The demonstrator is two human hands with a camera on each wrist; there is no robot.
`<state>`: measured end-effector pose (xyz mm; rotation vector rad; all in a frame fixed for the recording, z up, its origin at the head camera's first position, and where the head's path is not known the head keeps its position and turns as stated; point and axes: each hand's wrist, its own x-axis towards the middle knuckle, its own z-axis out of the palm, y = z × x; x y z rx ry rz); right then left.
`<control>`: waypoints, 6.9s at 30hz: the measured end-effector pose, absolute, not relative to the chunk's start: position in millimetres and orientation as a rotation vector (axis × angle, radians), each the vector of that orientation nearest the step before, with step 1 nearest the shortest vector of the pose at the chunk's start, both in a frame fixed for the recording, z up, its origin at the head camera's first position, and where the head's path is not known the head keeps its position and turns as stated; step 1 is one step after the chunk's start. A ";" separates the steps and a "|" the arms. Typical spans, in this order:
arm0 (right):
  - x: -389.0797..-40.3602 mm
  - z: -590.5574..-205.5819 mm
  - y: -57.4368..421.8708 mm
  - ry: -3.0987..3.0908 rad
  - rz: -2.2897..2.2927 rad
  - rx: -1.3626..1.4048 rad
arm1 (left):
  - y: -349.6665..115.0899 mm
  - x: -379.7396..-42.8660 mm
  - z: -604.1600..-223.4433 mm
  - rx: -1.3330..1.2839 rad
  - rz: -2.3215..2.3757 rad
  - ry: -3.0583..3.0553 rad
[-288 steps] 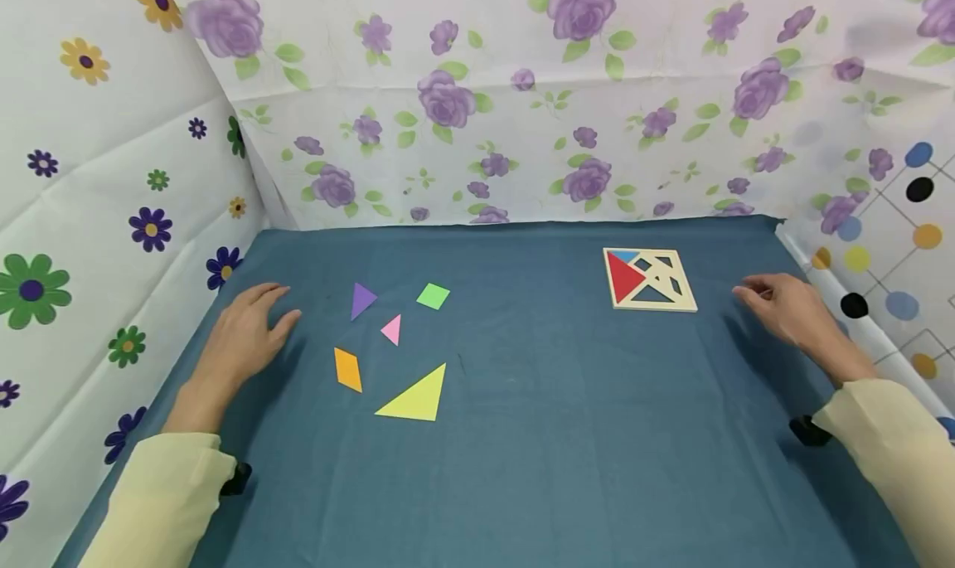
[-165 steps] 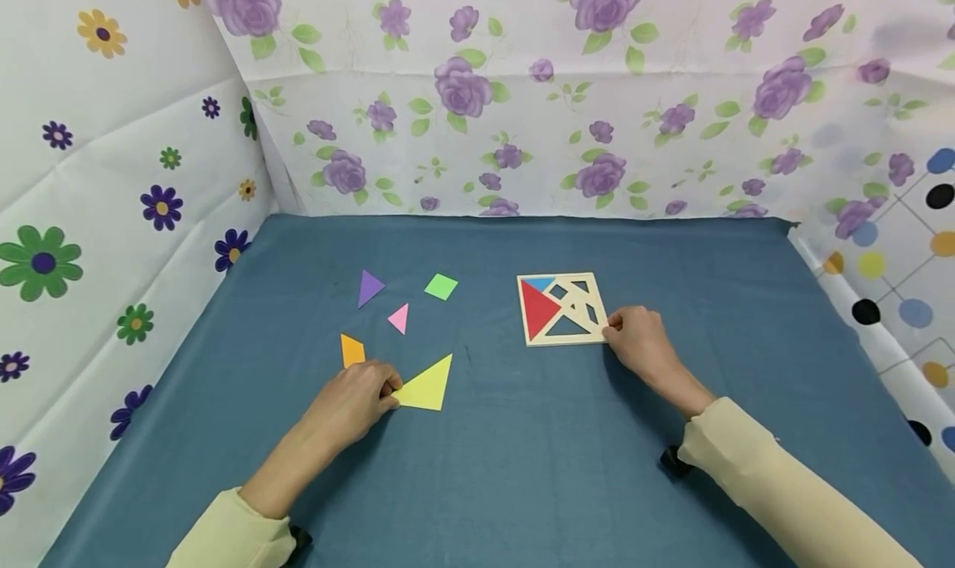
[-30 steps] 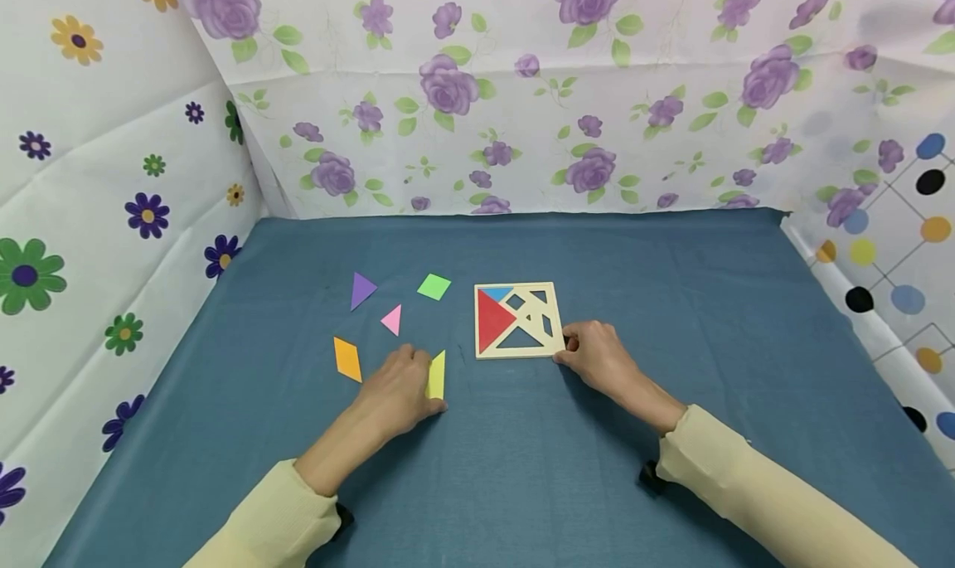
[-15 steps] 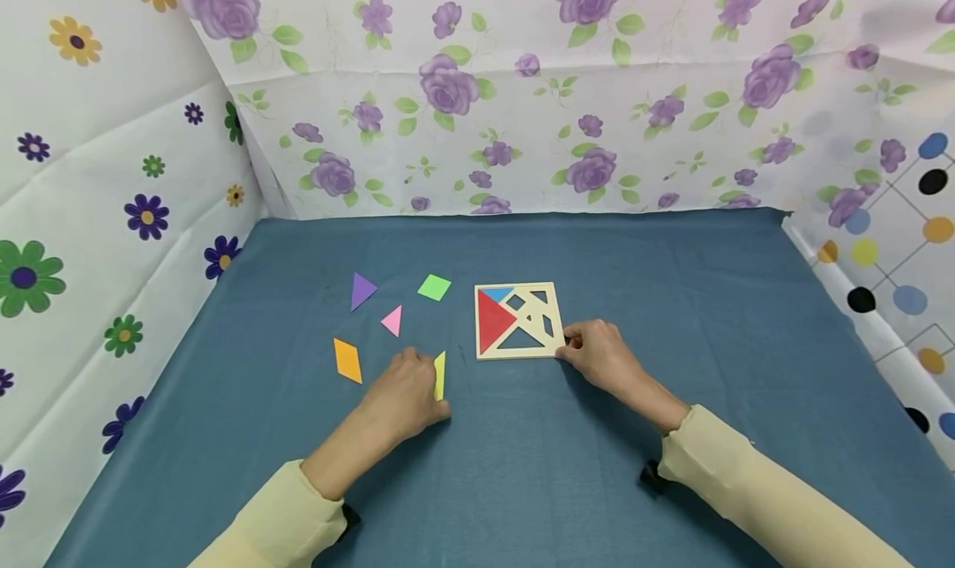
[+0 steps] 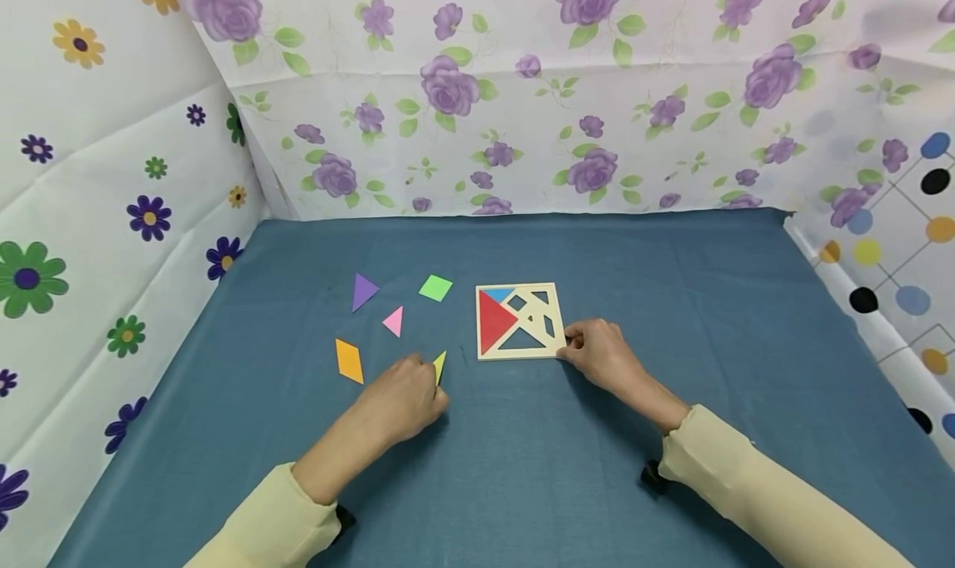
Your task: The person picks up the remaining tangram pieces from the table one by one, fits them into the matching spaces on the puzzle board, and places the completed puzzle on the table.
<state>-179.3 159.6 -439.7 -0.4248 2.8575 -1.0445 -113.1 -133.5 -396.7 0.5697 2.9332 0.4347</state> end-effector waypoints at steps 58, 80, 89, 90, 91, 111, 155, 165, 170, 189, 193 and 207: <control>-181.9 -439.5 161.3 2.835 -1.055 -0.393 | -151.2 -127.8 -380.3 0.968 0.419 2.951; -180.4 -438.0 166.7 2.772 -1.130 -0.342 | -151.3 -131.8 -379.3 0.931 0.505 2.911; -177.6 -440.3 168.1 2.792 -1.184 -0.319 | -151.1 -133.6 -381.5 0.981 0.525 2.919; -177.4 -440.8 168.4 2.794 -1.191 -0.326 | -151.2 -133.7 -382.0 0.985 0.527 2.921; -177.1 -441.1 168.4 2.796 -1.200 -0.328 | -151.3 -133.7 -382.5 0.988 0.525 2.925; -177.0 -440.0 168.4 2.777 -1.211 -0.418 | -146.4 -146.0 -376.9 0.932 0.695 2.848; -174.4 -437.1 169.9 2.878 -1.049 -0.590 | -104.9 -189.1 -374.3 0.796 0.814 2.872; -173.4 -441.3 174.1 2.916 -1.027 -0.690 | -98.0 -196.9 -375.3 0.821 0.822 2.859; -174.6 -444.1 176.3 2.945 -0.987 -0.791 | -96.5 -201.4 -377.6 0.832 0.886 2.818; -179.2 -442.8 185.9 2.888 -0.824 -1.129 | -87.6 -214.0 -385.0 0.821 0.997 2.787; -180.6 -441.4 187.1 2.873 -0.792 -1.152 | -84.5 -218.5 -387.4 0.806 1.003 2.806; -179.3 -440.8 190.7 2.861 -0.738 -1.178 | -71.1 -225.1 -398.3 0.821 0.895 2.833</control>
